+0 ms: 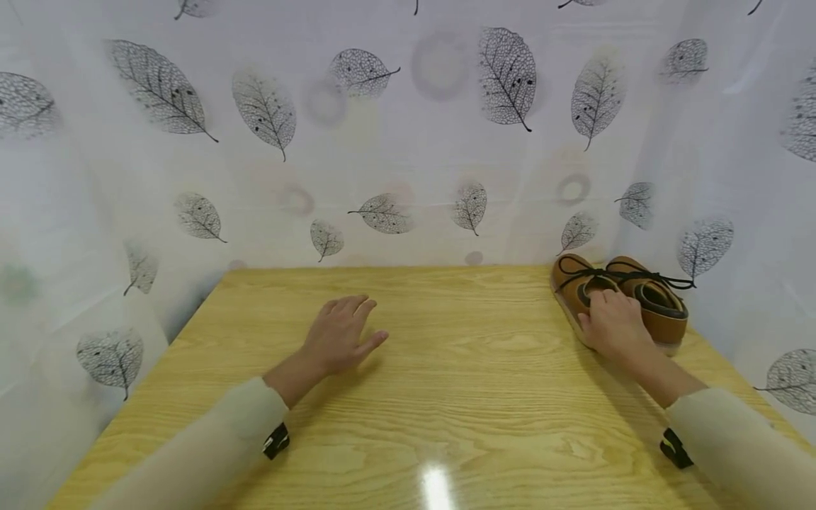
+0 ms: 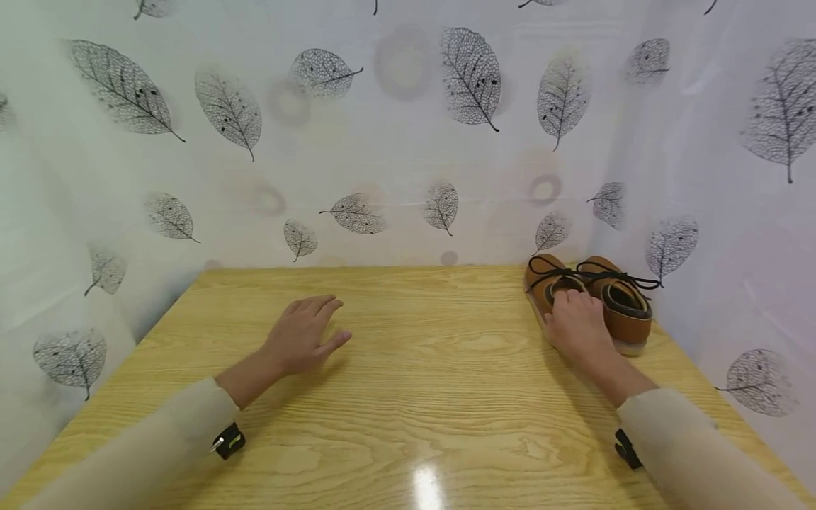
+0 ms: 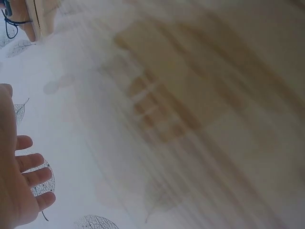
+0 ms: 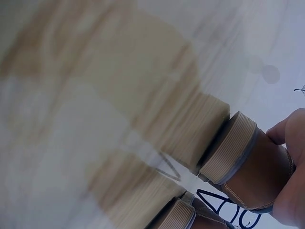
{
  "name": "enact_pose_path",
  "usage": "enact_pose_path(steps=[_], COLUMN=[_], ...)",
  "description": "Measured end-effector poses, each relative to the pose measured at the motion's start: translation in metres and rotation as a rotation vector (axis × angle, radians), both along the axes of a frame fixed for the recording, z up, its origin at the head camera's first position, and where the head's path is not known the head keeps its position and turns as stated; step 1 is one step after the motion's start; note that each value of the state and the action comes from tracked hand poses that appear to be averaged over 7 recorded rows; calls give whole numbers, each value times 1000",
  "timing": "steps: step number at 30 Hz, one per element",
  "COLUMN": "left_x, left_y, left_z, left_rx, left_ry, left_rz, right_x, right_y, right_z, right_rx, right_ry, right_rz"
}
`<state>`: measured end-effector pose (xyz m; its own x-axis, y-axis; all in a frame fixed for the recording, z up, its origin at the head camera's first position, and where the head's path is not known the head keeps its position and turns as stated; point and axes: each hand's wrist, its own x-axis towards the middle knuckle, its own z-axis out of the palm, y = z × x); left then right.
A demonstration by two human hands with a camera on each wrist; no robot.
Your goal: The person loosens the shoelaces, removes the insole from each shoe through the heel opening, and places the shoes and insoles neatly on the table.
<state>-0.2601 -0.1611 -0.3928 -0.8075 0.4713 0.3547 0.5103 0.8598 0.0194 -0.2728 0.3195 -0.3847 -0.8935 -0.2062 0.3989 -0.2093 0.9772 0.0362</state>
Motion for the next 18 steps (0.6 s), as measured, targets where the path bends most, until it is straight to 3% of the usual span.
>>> enact_pose_path(steps=[7,18], left_x=[-4,-10], left_y=[18,39], left_z=[1,2], left_rx=[-13,-35], left_ry=[-23,-32], left_rz=[-16,-34], right_x=[2,5], right_y=[-7,-13], right_z=[1,-1], right_rx=[-2,-11], right_ry=[-33,-6], right_rz=[2,16])
